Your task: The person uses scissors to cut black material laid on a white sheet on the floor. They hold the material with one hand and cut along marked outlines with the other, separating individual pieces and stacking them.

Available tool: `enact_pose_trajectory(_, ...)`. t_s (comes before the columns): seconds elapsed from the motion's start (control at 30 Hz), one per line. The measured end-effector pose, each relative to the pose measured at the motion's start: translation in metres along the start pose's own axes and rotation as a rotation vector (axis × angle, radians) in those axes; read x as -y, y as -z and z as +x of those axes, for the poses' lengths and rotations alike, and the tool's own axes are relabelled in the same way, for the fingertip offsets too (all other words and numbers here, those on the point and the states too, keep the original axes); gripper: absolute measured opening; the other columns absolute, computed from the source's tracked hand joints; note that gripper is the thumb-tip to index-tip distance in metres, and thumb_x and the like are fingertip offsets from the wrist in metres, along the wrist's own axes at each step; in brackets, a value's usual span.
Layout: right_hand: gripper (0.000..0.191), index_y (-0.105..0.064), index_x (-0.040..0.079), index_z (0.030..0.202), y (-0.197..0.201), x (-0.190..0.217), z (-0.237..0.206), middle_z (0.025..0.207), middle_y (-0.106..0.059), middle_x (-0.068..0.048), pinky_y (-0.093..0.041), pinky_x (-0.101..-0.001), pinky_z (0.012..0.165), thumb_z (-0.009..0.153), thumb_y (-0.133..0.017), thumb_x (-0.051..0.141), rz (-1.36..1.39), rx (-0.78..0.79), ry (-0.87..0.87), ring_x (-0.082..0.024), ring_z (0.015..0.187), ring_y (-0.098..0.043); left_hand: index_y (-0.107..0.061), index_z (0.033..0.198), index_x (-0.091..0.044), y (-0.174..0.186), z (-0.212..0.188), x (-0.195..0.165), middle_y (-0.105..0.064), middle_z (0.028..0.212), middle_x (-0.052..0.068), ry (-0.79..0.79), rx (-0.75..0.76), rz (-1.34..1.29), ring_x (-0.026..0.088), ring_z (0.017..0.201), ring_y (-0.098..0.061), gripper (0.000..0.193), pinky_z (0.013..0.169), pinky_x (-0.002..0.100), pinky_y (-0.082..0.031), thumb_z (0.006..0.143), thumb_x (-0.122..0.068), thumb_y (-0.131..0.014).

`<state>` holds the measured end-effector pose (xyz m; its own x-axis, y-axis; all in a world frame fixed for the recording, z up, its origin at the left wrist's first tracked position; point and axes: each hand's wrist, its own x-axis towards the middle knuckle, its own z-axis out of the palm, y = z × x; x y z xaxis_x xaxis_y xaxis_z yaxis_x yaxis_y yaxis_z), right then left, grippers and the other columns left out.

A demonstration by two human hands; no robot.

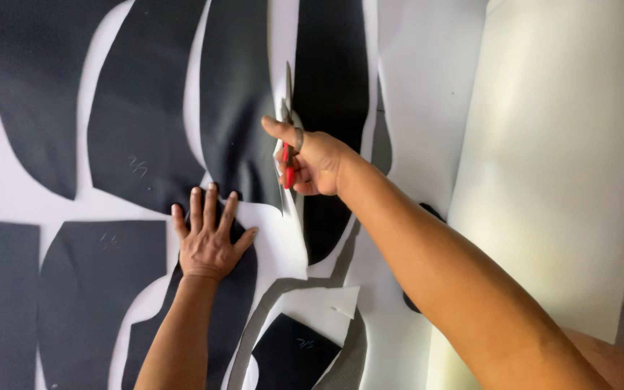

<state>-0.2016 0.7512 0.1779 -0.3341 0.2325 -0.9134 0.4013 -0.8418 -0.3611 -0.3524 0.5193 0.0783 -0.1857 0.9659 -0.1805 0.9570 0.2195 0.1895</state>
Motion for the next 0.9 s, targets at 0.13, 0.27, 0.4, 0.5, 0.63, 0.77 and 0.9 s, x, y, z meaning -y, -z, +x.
enact_pose_trajectory(0.13, 0.066, -0.056, 0.015, 0.068, -0.001, 0.004, 0.003, 0.061, -0.062, -0.004, -0.043, -0.0232, 0.042, 0.058, -0.079, 0.076, -0.043, -0.061, 0.098, -0.015, 0.050, -0.067, -0.046, 0.153, -0.028, -0.001, -0.001, -0.004, -0.036, 0.164, 0.012, 0.015, 0.046, 0.043, 0.035, 0.155, -0.024, 0.081, 0.124, 0.063, -0.007, 0.087, -0.076, -0.046)
enact_pose_trajectory(0.27, 0.058, -0.060, 0.011, 0.068, -0.010, -0.002, 0.009, 0.058, -0.059, -0.002, -0.036, -0.0229, 0.037, 0.065, -0.081, 0.065, -0.063, -0.155, 0.119, -0.013, 0.047, -0.062, -0.046, 0.153, -0.028, 0.002, -0.001, -0.006, -0.035, 0.164, 0.012, 0.013, 0.046, 0.091, 0.034, 0.155, -0.024, 0.080, 0.123, 0.063, -0.007, 0.089, -0.077, -0.044)
enact_pose_trajectory(0.4, 0.051, -0.060, 0.009, 0.070, -0.024, -0.020, 0.008, 0.057, -0.057, -0.002, -0.039, -0.0228, 0.035, 0.071, -0.083, 0.055, -0.118, -0.259, 0.314, -0.010, 0.045, -0.056, -0.047, 0.151, -0.030, 0.006, 0.002, -0.005, -0.035, 0.163, 0.010, 0.019, 0.032, 0.085, 0.033, 0.153, -0.025, 0.080, 0.122, 0.062, -0.008, 0.087, -0.078, -0.042)
enact_pose_trajectory(0.5, 0.050, -0.058, 0.011, 0.072, -0.029, -0.031, 0.010, 0.056, -0.055, 0.000, -0.044, -0.0215, 0.036, 0.073, -0.082, 0.055, -0.139, -0.287, 0.384, -0.008, 0.045, -0.055, -0.047, 0.149, -0.031, 0.006, 0.004, -0.005, -0.035, 0.162, 0.009, 0.036, 0.046, 0.062, 0.032, 0.152, -0.025, 0.080, 0.121, 0.062, -0.008, 0.085, -0.079, -0.042)
enact_pose_trajectory(0.63, 0.049, -0.056, 0.013, 0.073, -0.025, -0.021, 0.027, 0.056, -0.055, 0.001, -0.046, -0.0206, 0.037, 0.077, -0.078, 0.057, -0.178, -0.326, 0.363, -0.006, 0.045, -0.057, -0.046, 0.151, -0.031, 0.004, 0.003, -0.004, -0.035, 0.163, 0.008, 0.028, 0.046, 0.100, 0.031, 0.153, -0.025, 0.080, 0.121, 0.061, -0.009, 0.086, -0.078, -0.043)
enact_pose_trajectory(0.77, 0.051, -0.056, 0.011, 0.071, -0.022, -0.005, 0.039, 0.056, -0.055, 0.000, -0.045, -0.0204, 0.036, 0.078, -0.078, 0.057, -0.165, -0.325, 0.403, -0.007, 0.044, -0.057, -0.046, 0.149, -0.032, 0.002, 0.003, -0.003, -0.035, 0.161, 0.009, 0.032, 0.047, 0.063, 0.032, 0.152, -0.025, 0.080, 0.121, 0.062, -0.009, 0.085, -0.078, -0.044)
enact_pose_trajectory(0.9, 0.052, -0.056, 0.010, 0.070, -0.023, 0.006, 0.036, 0.057, -0.056, -0.002, -0.044, -0.0211, 0.035, 0.077, -0.080, 0.056, -0.155, -0.322, 0.447, -0.008, 0.044, -0.057, -0.046, 0.149, -0.031, 0.004, 0.005, -0.003, -0.036, 0.161, 0.009, 0.032, 0.051, 0.047, 0.032, 0.151, -0.025, 0.080, 0.121, 0.062, -0.009, 0.084, -0.078, -0.046)
